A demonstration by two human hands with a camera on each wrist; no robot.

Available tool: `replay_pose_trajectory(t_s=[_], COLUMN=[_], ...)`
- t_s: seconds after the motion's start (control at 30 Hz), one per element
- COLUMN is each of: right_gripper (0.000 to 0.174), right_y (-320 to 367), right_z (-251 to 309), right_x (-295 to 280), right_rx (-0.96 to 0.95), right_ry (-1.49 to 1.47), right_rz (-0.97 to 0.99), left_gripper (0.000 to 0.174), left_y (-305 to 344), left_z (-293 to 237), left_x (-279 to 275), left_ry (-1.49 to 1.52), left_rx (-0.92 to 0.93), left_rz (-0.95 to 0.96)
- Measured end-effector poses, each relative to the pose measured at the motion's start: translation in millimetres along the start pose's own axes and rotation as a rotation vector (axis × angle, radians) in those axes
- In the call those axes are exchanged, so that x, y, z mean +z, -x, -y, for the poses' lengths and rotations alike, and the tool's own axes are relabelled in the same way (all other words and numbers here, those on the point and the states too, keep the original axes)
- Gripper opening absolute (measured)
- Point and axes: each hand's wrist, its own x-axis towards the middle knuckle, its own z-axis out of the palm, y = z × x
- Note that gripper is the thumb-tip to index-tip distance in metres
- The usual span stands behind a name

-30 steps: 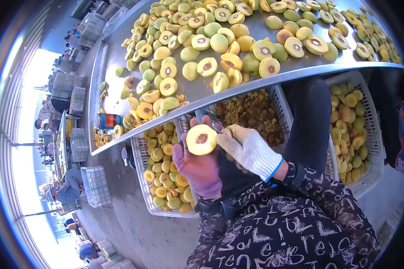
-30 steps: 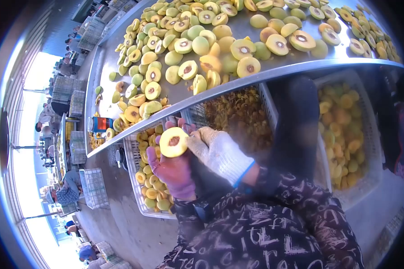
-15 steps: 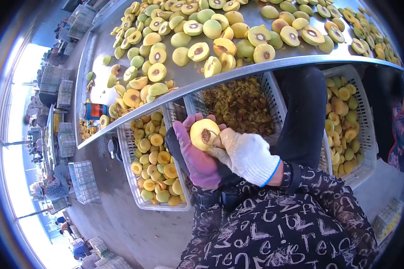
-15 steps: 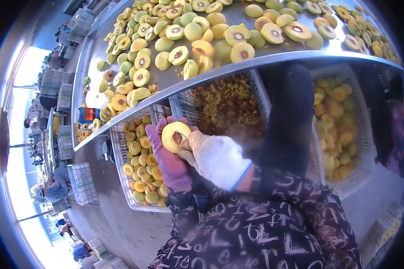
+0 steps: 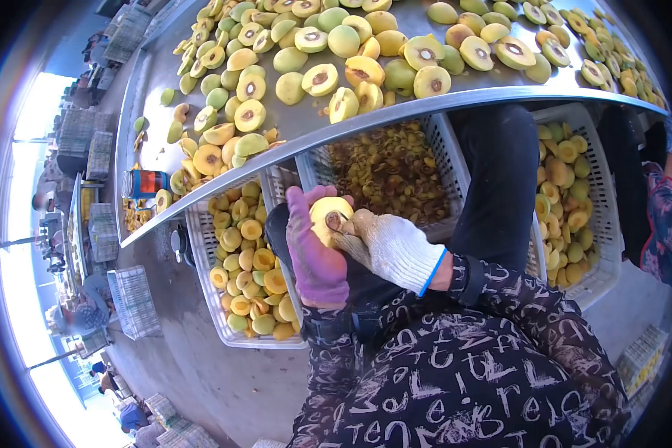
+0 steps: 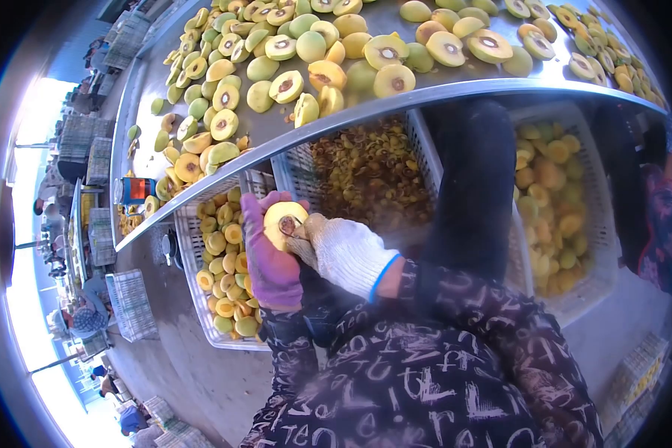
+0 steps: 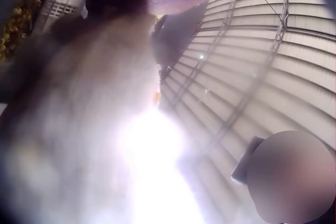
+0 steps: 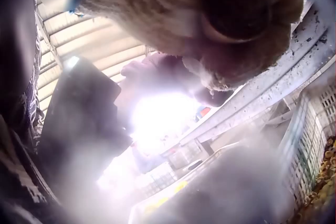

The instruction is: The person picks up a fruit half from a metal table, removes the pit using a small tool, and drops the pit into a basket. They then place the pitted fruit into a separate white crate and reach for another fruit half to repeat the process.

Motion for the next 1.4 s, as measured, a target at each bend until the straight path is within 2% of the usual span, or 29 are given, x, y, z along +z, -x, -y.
replay_pose_trajectory(t_s=[0.1,0.13,0.17,0.23,0.3,0.37,0.43,0.5,0.53,0.57,0.6,0.63,0.67,0.7,0.77,0.83,0.9,0.97,1.0,1.03,1.07,1.13,1.17,1.2,1.23,1.3,1.33,1.37,1.4], right_gripper=[0.047,0.047,0.047,0.047,0.046,0.048,0.050,0.051,0.047,0.047,0.044,0.042,0.039,0.039,0.039,0.039,0.042,0.043,0.043,0.045,0.046,0.048,0.049,0.049,0.049,0.050,0.049,0.049,0.048], right_y=[-9,-12,-13,-10,-13,-19,-22,-26,-27,-27,-29,-32,-28,-36,-38,-74,-66,-68,-69,-71,-72,-71,-73,-74,-80,-82,-77,-76,-73], right_z=[1,2,6,15,10,6,1,-6,-29,-33,-36,-39,-30,-40,-36,-106,-80,-72,-73,-79,-82,-94,-105,-116,-128,-129,-124,-124,-125], right_x=[-9,-12,-16,-25,-29,-42,-41,-37,-15,-14,-14,-14,-23,-14,-25,30,-21,-25,-24,-15,-11,5,16,23,32,31,13,10,11], right_rx=[0.027,0.032,0.029,0.074,0.090,0.370,0.333,0.327,0.070,0.068,0.240,0.430,0.436,0.408,0.539,-0.005,0.454,0.362,0.362,0.363,0.339,0.286,0.255,0.165,0.168,0.056,0.220,0.229,0.179], right_ry=[-0.155,-0.270,-0.271,-0.419,-0.590,-0.731,-0.779,-0.836,-0.907,-0.907,-1.262,-1.613,-1.681,-1.909,-1.647,-0.227,-0.770,-0.605,-0.534,-0.547,-0.522,-0.504,-0.502,-0.462,-0.463,-0.464,-0.298,-0.300,-0.244], right_rz=[0.064,0.075,0.075,0.370,0.396,0.748,0.758,0.905,0.895,0.898,1.110,1.315,1.221,1.321,0.678,0.108,0.387,0.353,0.387,0.406,0.407,0.371,0.335,0.248,0.232,-0.065,0.026,0.031,0.057], left_gripper=[0.055,0.058,0.058,0.053,0.044,0.037,0.036,0.035,0.035,0.036,0.036,0.039,0.044,0.049,0.041,0.030,0.020,0.023,0.026,0.028,0.034,0.049,0.058,0.063,0.063,0.060,0.054,0.049,0.045], left_y=[14,14,11,8,6,6,6,5,7,7,5,3,1,-2,12,-5,-28,-37,-54,-63,-107,-153,-175,-186,-208,-227,-227,-217,-209], left_z=[-5,4,12,29,27,23,24,24,22,20,19,19,18,16,6,11,-20,-72,-87,-103,-99,-99,-96,-90,-80,-68,-67,-71,-73], left_x=[30,37,31,14,19,18,11,9,8,7,6,2,-2,-6,-29,-111,-158,-126,-89,-31,-42,26,53,79,88,114,123,135,131], left_ry=[0.278,0.326,0.324,-0.301,-0.238,-0.284,-0.238,-0.188,-0.258,-0.325,-0.323,-0.102,0.122,0.217,-0.025,-0.609,-0.724,-1.133,-0.891,-0.873,-1.153,-1.637,-1.754,-1.737,-1.744,-2.149,-2.215,-2.281,-2.270], left_rx=[0.184,0.269,0.272,0.679,0.608,0.520,0.487,0.451,0.420,0.394,0.402,0.261,0.124,0.052,0.205,0.711,0.669,0.673,0.681,0.450,0.584,0.933,0.896,0.601,0.491,0.304,0.237,0.169,0.252], left_rz=[-0.037,-0.165,-0.165,-0.216,-0.318,-0.373,-0.331,-0.288,-0.299,-0.312,-0.316,-0.305,-0.296,-0.366,-0.345,-0.478,-0.802,-0.804,-0.578,-0.512,-0.335,0.092,0.356,0.519,0.663,0.675,0.642,0.603,0.495])
